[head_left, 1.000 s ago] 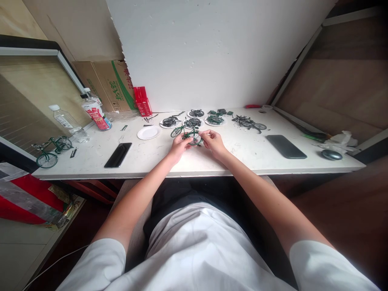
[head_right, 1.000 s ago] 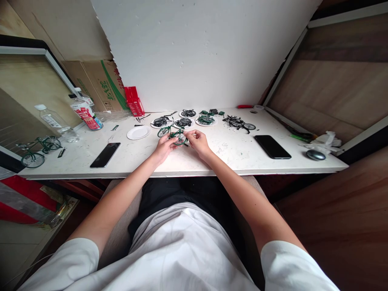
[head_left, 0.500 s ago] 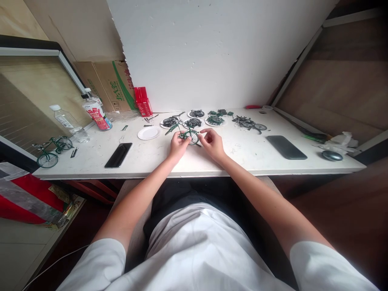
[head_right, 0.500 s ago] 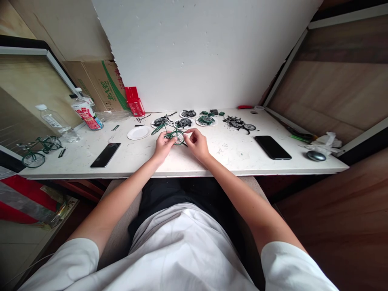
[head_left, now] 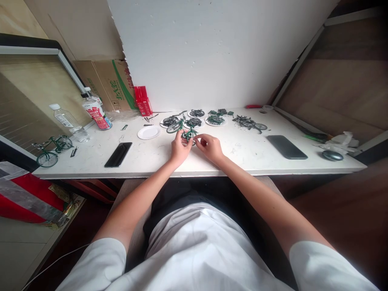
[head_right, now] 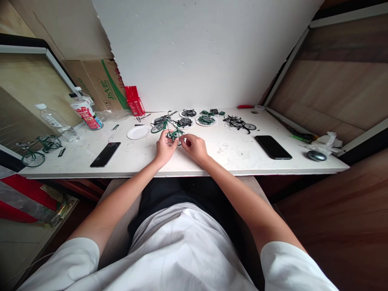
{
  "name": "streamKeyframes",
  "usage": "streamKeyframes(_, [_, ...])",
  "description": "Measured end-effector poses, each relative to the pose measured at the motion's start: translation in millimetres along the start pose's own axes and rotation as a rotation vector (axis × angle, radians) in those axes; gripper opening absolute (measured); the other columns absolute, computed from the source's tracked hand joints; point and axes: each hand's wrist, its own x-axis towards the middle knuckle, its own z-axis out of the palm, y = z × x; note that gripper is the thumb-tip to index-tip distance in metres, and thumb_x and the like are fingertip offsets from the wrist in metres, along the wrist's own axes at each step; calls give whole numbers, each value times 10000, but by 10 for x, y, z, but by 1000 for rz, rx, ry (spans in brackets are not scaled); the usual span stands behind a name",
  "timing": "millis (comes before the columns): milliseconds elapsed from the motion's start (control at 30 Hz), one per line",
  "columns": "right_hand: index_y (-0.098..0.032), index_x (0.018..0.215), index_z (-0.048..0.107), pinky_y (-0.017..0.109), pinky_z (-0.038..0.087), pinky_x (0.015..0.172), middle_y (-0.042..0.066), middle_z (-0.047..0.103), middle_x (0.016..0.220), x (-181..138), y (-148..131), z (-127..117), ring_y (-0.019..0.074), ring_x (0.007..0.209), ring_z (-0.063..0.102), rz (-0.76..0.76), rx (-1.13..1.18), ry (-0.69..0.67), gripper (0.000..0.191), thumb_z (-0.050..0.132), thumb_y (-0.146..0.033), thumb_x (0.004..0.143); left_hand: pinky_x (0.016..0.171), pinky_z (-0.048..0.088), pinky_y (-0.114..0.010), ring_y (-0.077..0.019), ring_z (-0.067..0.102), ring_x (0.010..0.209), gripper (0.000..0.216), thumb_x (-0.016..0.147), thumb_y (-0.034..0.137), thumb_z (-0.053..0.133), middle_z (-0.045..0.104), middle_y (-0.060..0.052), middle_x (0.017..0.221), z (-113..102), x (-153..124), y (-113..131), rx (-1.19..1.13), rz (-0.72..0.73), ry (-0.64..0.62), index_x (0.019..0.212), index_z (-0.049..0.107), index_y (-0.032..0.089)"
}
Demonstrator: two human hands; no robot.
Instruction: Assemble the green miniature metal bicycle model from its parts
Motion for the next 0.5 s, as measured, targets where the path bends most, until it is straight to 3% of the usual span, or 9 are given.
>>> streamKeyframes(367, [-232, 1011, 770, 304, 373, 655, 37, 668, 722, 1, 49, 23, 181, 630, 531, -23, -105, -9, 233, 612, -403, 1011, 870, 587, -331, -221, 703, 957, 520, 831, 412, 865, 754, -84, 1105, -18, -8, -25, 59, -5, -45, 1283, 654, 267])
streamKeyframes(500, [-216, 1028, 767, 304, 365, 644, 39, 676, 734, 0, 67, 33, 175, 623, 533, -32, -141, -19, 254, 598, -406, 1029, 826, 587, -326, -211, 696, 900, 498, 871, 406, 825, 753, -87, 1075, -23, -5, -32, 122, 44, -49, 1305, 636, 251])
